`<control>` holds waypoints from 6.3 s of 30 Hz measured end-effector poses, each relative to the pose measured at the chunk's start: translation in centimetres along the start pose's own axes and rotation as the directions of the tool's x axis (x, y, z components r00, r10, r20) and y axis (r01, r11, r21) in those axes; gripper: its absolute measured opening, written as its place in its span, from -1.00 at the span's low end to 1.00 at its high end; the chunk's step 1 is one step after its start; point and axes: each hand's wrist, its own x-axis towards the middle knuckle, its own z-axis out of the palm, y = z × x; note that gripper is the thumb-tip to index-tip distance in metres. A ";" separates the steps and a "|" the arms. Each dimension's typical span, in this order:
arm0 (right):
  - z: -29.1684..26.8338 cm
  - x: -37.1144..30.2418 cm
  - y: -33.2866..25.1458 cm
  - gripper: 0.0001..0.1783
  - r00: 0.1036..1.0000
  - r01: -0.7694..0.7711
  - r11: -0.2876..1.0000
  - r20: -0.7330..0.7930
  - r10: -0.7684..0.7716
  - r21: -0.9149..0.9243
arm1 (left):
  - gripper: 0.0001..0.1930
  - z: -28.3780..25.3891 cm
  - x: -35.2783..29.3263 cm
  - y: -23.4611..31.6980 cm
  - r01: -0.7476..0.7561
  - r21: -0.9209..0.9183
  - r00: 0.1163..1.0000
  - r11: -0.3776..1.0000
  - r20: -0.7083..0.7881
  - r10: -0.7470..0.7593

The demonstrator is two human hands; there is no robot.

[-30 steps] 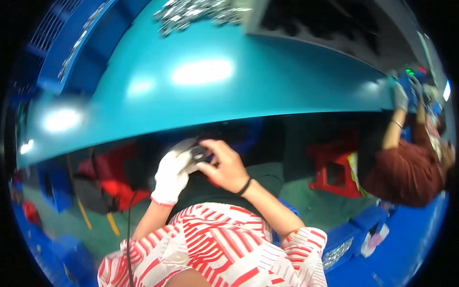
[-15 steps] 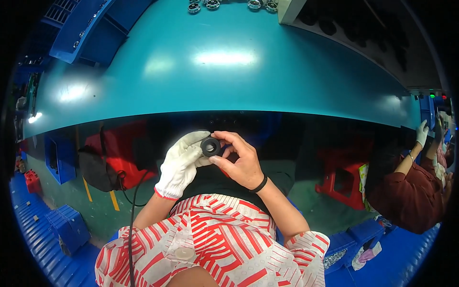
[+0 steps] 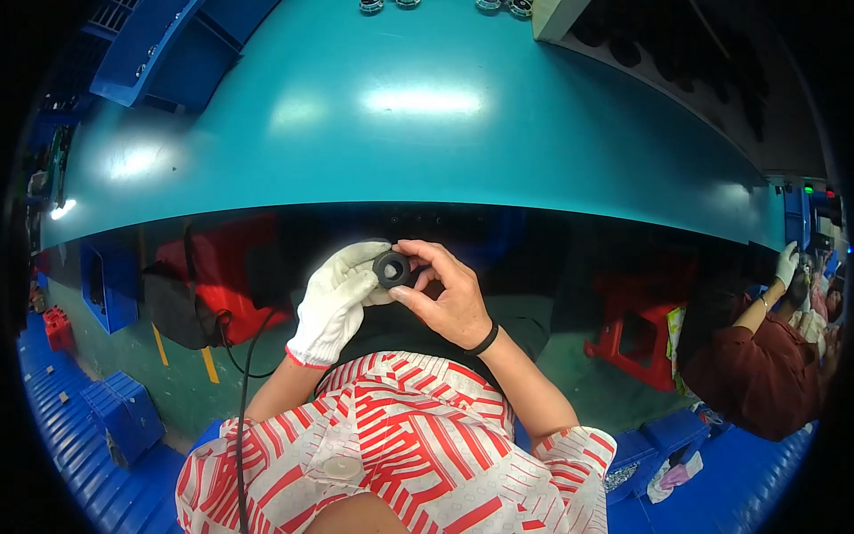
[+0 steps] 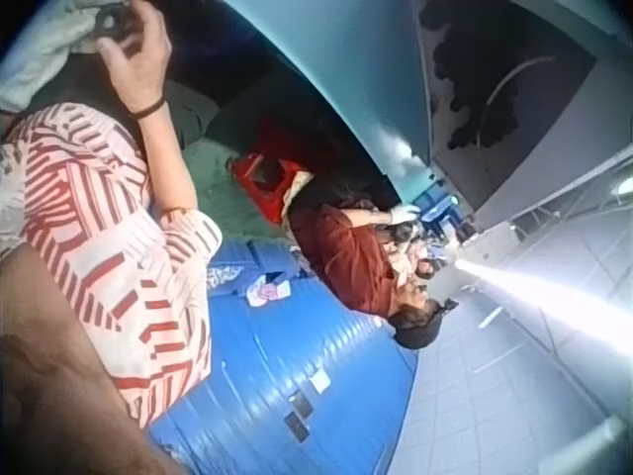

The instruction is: Assembling small toy wheels by inserting metal bearings into plastic rims on a factory workbench.

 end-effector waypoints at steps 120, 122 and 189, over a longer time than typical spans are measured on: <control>0.5 -0.5 3.0 -0.69 0.990 0.141 0.856 0.078 -0.117 -0.498 | -0.55 -1.3 0.9 -3.8 -0.143 0.738 0.970 0.660 -0.026 0.240; 0.3 -0.6 3.9 -0.67 0.995 0.088 0.861 0.084 -0.053 -0.501 | -0.60 -1.3 1.4 -3.4 -0.043 0.858 0.986 0.511 -0.045 0.160; -0.2 -1.3 3.1 -0.51 0.984 -0.165 0.963 0.028 0.175 -0.215 | -0.64 0.0 1.6 -2.4 0.173 0.414 0.978 0.894 -0.180 -0.106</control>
